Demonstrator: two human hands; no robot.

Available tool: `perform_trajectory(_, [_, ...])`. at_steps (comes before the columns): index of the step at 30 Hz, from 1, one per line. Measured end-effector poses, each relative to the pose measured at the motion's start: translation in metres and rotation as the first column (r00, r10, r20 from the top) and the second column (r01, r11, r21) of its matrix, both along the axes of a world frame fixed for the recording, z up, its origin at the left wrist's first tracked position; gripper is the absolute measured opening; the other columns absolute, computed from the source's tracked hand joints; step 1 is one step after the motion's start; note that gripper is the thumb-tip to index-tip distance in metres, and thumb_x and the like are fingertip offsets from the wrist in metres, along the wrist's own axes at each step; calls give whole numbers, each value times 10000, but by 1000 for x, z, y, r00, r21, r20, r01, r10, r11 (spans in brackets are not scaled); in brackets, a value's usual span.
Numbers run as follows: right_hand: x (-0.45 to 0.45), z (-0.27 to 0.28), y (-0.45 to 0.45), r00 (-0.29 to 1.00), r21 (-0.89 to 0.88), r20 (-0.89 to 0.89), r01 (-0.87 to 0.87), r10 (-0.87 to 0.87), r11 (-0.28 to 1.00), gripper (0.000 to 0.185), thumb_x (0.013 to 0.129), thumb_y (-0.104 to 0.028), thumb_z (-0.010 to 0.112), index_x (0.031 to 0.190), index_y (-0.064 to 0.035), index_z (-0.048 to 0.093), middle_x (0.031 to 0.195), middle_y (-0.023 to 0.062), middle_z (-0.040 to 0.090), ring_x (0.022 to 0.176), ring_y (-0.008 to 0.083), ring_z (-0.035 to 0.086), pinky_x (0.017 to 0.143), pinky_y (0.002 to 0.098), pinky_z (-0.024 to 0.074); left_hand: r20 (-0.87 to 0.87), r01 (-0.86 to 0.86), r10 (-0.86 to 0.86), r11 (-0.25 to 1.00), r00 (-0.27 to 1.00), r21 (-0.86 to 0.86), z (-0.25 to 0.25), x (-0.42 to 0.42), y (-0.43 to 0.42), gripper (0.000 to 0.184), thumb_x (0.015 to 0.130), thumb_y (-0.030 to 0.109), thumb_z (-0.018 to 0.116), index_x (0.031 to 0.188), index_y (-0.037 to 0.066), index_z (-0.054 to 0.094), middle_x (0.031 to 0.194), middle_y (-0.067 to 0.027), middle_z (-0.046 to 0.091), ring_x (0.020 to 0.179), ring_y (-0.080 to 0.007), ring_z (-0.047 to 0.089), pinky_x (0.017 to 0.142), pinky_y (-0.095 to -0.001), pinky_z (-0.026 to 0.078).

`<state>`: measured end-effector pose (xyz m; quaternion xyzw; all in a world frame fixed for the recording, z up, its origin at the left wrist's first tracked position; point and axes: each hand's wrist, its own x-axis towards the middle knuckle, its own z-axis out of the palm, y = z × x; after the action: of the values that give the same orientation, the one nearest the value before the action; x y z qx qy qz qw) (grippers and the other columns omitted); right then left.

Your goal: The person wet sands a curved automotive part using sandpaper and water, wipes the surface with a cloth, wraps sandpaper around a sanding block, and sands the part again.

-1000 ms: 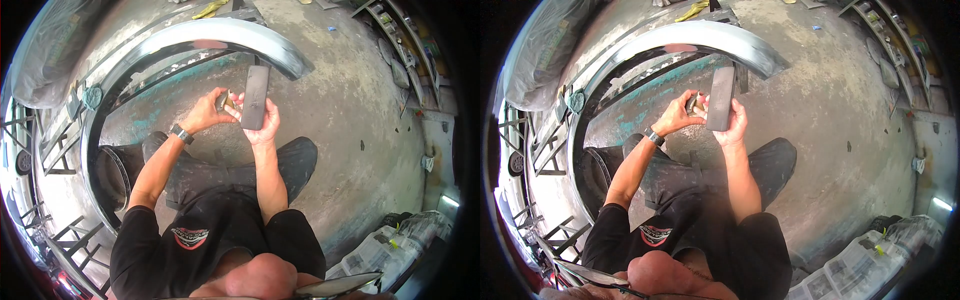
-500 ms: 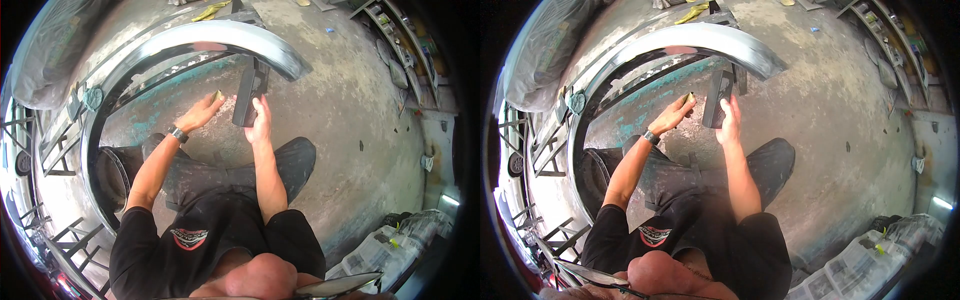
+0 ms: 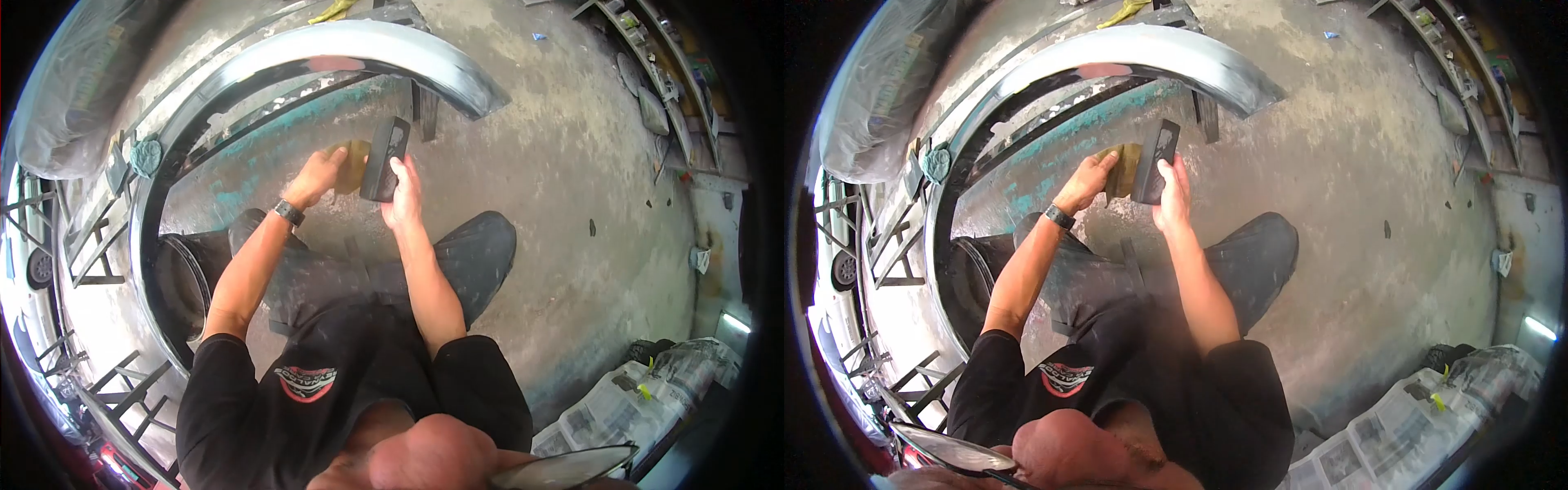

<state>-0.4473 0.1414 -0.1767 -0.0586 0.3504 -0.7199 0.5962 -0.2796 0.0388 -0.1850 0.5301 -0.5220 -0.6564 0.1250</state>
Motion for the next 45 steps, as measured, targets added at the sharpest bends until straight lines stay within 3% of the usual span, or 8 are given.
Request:
perform_trajectory(6, [13, 17, 4, 924, 113, -381, 78, -29, 991, 583, 1001, -90, 603, 1529, -20, 366, 1269, 73, 631, 1087, 132, 612, 940, 290, 492, -422, -258, 199, 962, 885, -89, 61, -17, 29, 601, 1096, 388, 408, 1557, 6, 362, 1539, -154, 464, 1368, -222, 478, 1118, -366, 397])
perform_trajectory(11, [15, 33, 8, 861, 86, -509, 48, 2, 995, 705, 942, 12, 609, 1563, 10, 275, 1302, 156, 591, 1150, 196, 608, 996, 335, 491, -452, -6, -255, 866, 855, -500, 78, -26, 60, 717, 1072, 538, 390, 1574, 30, 330, 1612, -143, 362, 1506, -256, 301, 1233, -416, 238])
perform_trajectory(14, [8, 33, 9, 720, -71, -690, 35, -74, 997, 750, 880, 22, 629, 1559, -3, 311, 1333, 183, 565, 1216, 259, 585, 1019, 379, 487, -867, 66, 239, 953, 437, 296, 74, -9, 44, 727, 1055, 594, 373, 1507, 27, 425, 1509, -128, 491, 1402, -260, 443, 1182, -424, 340])
perform_trajectory(19, [9, 70, 10, 161, -97, -985, -178, -69, 979, 720, 851, -48, 671, 1522, -29, 408, 1353, 225, 555, 1153, 363, 573, 1010, 443, 464, -646, -231, 479, 871, 595, 433, 57, -14, 44, 484, 1109, 416, 345, 1423, 82, 501, 1230, -72, 619, 1110, -166, 609, 930, -343, 530])
perform_trajectory(30, [42, 84, -3, 53, -47, -998, -39, -45, 998, 671, 887, -70, 707, 1499, -18, 436, 1317, 214, 580, 1193, 356, 582, 991, 421, 492, -703, -363, 402, 907, 587, 216, 35, -25, 67, 525, 1119, 419, 304, 1462, 44, 439, 1382, -119, 551, 1221, -176, 560, 1057, -348, 466])
perform_trajectory(33, [48, 102, -2, -44, 86, -995, -32, 84, 996, 700, 860, -64, 721, 1500, -33, 441, 1277, 222, 588, 1168, 370, 594, 978, 425, 496, -898, -47, 395, 918, 196, 394, 38, -3, 47, 540, 1113, 433, 315, 1463, 45, 448, 1393, -131, 563, 1247, -209, 569, 1080, -372, 464])
perform_trajectory(40, [61, 107, -22, -5, 53, -999, -70, 53, 996, 680, 851, -102, 726, 1463, 0, 450, 1323, 234, 575, 1211, 387, 582, 1016, 447, 477, -737, -374, 357, 915, 573, 152, 13, -3, 57, 547, 1108, 451, 336, 1491, 70, 421, 1455, -120, 530, 1317, -229, 534, 1127, -393, 437])
perform_trajectory(45, [77, 104, -27, -65, 29, -997, -34, 27, 999, 664, 867, -100, 699, 1465, 26, 438, 1388, 243, 549, 1266, 383, 562, 1066, 444, 451, -772, -340, 456, 882, 442, 326, 19, 2, 60, 560, 1123, 419, 267, 1521, 40, 379, 1475, -118, 498, 1332, -212, 503, 1143, -374, 405])
